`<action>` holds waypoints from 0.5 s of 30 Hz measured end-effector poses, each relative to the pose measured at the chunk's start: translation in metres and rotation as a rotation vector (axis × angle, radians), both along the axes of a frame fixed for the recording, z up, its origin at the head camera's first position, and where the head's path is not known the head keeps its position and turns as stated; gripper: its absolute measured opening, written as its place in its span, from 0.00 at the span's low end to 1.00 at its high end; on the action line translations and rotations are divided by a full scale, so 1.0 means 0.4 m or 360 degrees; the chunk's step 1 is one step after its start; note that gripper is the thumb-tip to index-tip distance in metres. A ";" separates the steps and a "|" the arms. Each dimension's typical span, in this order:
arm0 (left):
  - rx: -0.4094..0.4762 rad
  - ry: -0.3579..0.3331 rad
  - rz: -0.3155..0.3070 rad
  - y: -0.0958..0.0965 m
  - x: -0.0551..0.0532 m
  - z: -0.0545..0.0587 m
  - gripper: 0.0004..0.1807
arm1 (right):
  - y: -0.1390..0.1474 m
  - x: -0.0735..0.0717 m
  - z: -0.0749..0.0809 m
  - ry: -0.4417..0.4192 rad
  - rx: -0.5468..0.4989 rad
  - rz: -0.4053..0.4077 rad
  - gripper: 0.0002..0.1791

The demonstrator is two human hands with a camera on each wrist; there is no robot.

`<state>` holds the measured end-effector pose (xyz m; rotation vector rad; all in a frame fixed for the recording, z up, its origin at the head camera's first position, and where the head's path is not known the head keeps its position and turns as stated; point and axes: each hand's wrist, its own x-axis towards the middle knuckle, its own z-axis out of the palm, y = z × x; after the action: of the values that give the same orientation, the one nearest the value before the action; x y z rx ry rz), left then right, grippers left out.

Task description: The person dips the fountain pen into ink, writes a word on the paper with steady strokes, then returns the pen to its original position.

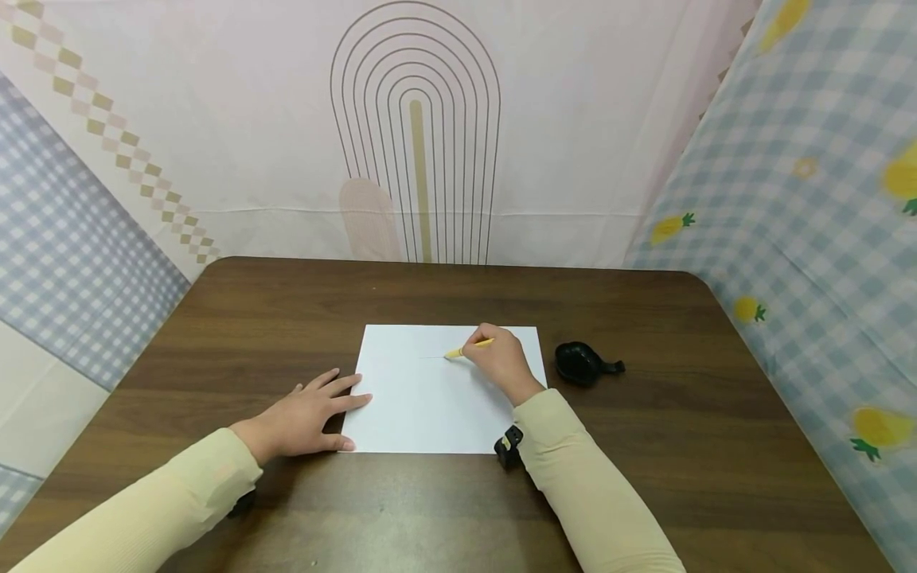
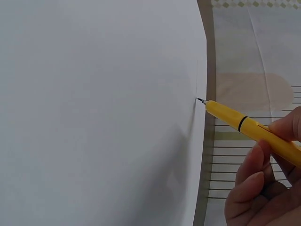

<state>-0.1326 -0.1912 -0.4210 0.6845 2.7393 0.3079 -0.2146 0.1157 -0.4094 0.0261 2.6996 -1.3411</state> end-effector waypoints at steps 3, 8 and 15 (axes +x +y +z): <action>0.0000 -0.0002 0.0000 0.000 0.000 0.001 0.39 | 0.007 0.001 0.000 -0.0004 0.0009 -0.0015 0.06; 0.0004 0.0000 0.0000 0.001 0.001 0.003 0.38 | 0.015 0.003 0.004 0.0005 0.0023 -0.0017 0.05; 0.0006 0.0003 -0.0002 0.002 0.001 0.007 0.38 | 0.025 0.004 0.012 0.0009 0.0040 -0.0023 0.05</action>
<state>-0.1321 -0.1905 -0.4184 0.6880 2.7405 0.3121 -0.2129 0.1259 -0.4047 0.0442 2.7260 -1.3125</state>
